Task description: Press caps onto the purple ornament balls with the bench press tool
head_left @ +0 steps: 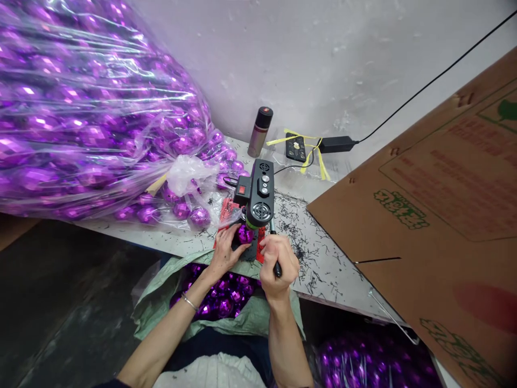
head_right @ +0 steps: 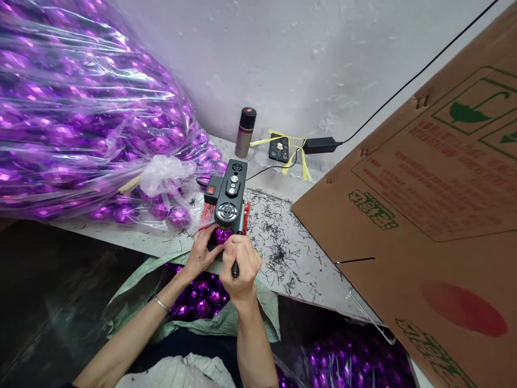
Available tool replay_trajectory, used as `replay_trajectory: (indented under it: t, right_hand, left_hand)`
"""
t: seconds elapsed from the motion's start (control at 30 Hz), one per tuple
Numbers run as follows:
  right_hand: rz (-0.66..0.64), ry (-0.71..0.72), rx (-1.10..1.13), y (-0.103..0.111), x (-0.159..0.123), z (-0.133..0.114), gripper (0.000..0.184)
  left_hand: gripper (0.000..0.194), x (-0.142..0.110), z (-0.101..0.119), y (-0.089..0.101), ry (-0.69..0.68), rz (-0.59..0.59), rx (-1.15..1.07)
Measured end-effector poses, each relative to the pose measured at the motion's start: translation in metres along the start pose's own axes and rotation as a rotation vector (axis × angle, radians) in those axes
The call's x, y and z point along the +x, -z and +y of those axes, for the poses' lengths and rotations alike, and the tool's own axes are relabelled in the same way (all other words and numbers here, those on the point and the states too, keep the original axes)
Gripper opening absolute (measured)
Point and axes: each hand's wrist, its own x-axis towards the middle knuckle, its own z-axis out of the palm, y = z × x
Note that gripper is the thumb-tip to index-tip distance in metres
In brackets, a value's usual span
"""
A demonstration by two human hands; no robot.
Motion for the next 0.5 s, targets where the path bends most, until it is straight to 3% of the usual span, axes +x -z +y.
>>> replay_trajectory:
  t: [0.23,0.5]
  right_hand:
    - [0.002,0.022,-0.018,-0.001,-0.006,0.002,0.025]
    - [0.053,0.041,-0.011,-0.016,-0.041,0.024,0.024]
  left_hand:
    - [0.052,0.001,-0.005,0.0,0.015,-0.006,-0.059]
    - [0.051,-0.001,-0.006,-0.002,-0.014,0.018,-0.061]
